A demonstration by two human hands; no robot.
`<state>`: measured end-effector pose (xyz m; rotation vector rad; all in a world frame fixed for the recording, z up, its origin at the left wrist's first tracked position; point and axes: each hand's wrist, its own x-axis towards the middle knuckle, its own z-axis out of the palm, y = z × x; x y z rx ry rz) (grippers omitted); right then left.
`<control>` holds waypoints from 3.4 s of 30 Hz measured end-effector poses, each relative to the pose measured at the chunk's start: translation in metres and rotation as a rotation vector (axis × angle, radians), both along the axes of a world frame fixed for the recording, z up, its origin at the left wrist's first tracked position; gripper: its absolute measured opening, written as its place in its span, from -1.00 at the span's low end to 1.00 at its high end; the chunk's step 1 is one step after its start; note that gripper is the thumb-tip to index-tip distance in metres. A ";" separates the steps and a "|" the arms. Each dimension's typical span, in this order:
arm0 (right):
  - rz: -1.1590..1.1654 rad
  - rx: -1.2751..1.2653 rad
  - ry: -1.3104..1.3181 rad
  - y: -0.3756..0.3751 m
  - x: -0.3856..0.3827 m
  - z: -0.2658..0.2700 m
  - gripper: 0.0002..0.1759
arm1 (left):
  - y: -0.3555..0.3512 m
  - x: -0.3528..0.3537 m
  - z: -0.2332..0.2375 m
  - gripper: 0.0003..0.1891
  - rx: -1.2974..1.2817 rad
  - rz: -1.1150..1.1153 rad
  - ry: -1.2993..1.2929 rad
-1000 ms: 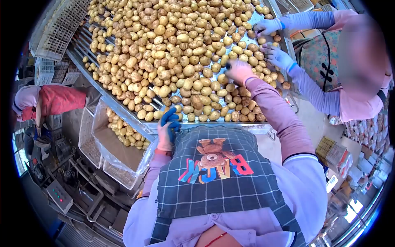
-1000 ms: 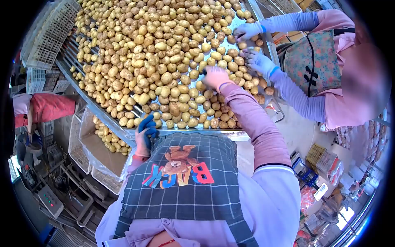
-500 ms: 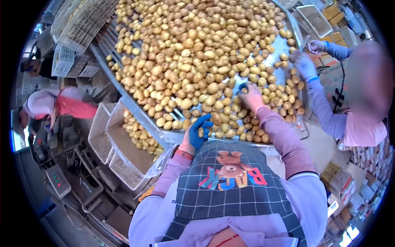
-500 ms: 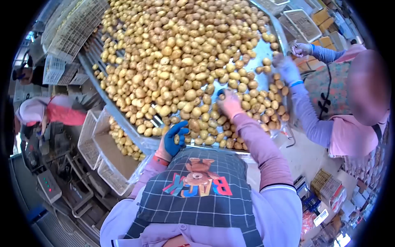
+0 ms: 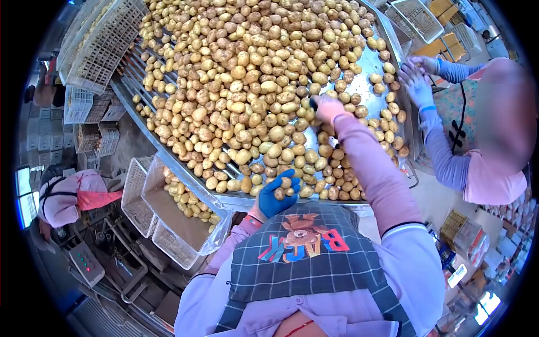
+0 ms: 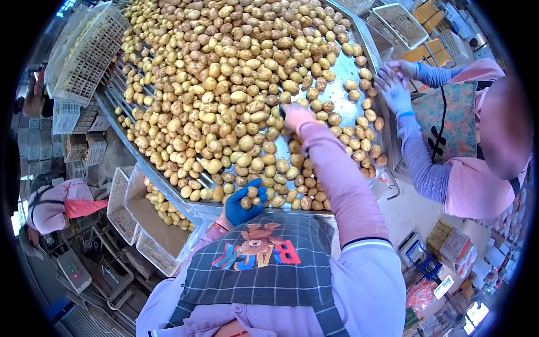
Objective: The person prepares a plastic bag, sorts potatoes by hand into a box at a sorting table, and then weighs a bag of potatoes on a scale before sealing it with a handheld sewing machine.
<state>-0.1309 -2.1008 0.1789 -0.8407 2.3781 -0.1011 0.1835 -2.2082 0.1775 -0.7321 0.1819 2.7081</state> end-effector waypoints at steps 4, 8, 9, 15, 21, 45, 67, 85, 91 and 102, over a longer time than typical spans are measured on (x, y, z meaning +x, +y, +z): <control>-0.324 -0.219 0.040 0.039 0.045 -0.025 -0.40 | -0.003 -0.009 -0.006 -0.55 0.315 0.157 -0.054; -0.504 -0.217 0.033 0.047 0.036 -0.040 -0.29 | 0.004 -0.014 -0.022 -0.66 -0.461 0.017 0.268; -0.494 -0.136 0.134 0.036 0.037 -0.025 -0.28 | 0.006 -0.016 -0.021 -0.67 -0.888 -0.073 0.359; -0.391 -0.039 0.009 0.019 0.002 -0.033 -0.30 | 0.004 -0.028 -0.010 -0.59 -0.696 -0.035 0.249; 0.081 -0.658 -0.191 0.027 0.135 0.024 -0.48 | -0.003 -0.028 0.003 -0.45 0.024 0.170 0.148; -0.162 -0.492 0.281 0.010 0.033 -0.027 -0.63 | -0.008 0.016 0.006 -0.54 -0.195 0.331 0.240; -0.033 -0.748 0.432 -0.028 0.079 -0.012 -0.57 | 0.026 0.526 -0.168 -0.54 -0.978 0.252 -1.952; -0.279 -0.478 0.561 0.080 0.074 -0.048 -0.57 | -0.101 0.031 -0.030 -0.56 -2.169 -0.349 -0.172; 0.181 -0.753 0.301 -0.024 0.166 0.008 -0.67 | -0.160 -0.051 -0.042 -0.49 -2.616 -0.166 -0.249; -0.131 -0.513 0.650 -0.005 0.060 0.001 -0.60 | -0.153 -0.066 -0.030 -0.44 -2.366 -0.701 -0.351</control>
